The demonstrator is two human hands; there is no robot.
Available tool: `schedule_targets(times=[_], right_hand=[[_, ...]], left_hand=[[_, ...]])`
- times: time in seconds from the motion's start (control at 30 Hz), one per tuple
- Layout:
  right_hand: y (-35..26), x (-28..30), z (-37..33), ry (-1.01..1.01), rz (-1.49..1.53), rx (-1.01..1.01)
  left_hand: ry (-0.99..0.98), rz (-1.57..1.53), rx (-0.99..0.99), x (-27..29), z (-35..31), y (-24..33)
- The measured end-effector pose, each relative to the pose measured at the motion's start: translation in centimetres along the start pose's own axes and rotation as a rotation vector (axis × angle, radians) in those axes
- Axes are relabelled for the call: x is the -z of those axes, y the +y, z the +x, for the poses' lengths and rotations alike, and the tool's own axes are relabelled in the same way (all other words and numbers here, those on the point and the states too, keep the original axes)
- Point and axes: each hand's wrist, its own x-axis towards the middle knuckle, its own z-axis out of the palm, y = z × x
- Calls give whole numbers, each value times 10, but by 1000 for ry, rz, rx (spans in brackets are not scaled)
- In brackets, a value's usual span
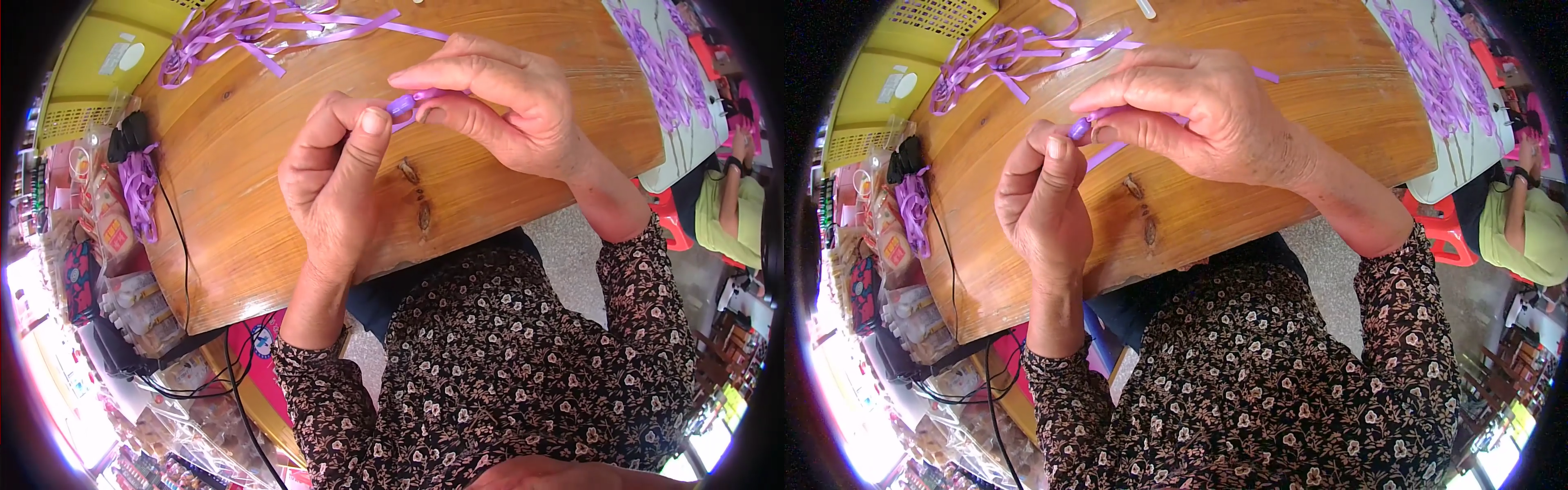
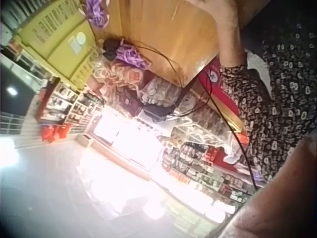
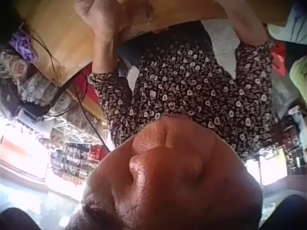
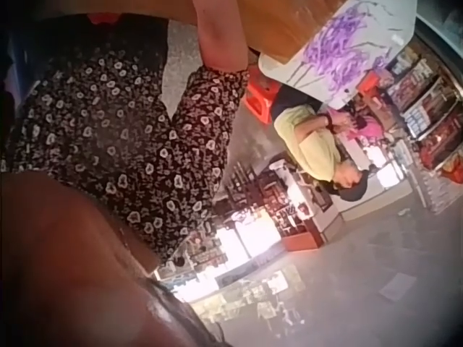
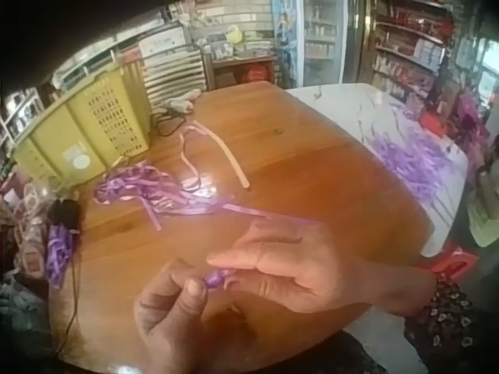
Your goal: The recorder is folding and tying purple ribbons to create small decorative ornaments at a table.
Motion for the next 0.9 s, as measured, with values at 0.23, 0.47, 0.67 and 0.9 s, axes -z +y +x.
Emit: schedule_targets(times=[0.23, 0.47, 0.67, 0.9], right_hand=[[7, -8, 0, 13, -35, 54], [6, 0, -1, 78, -103, 99], [10, -9, -10, 105, -212, 122], [15, -11, -17, 187, -247, 184]], left_hand=[[-15, -141, 94, 1, 1, 2], [63, 35, 41, -7, 4, -4], [97, 47, 66, -7, -5, -7], [109, 21, 140, -17, -7, -8]])
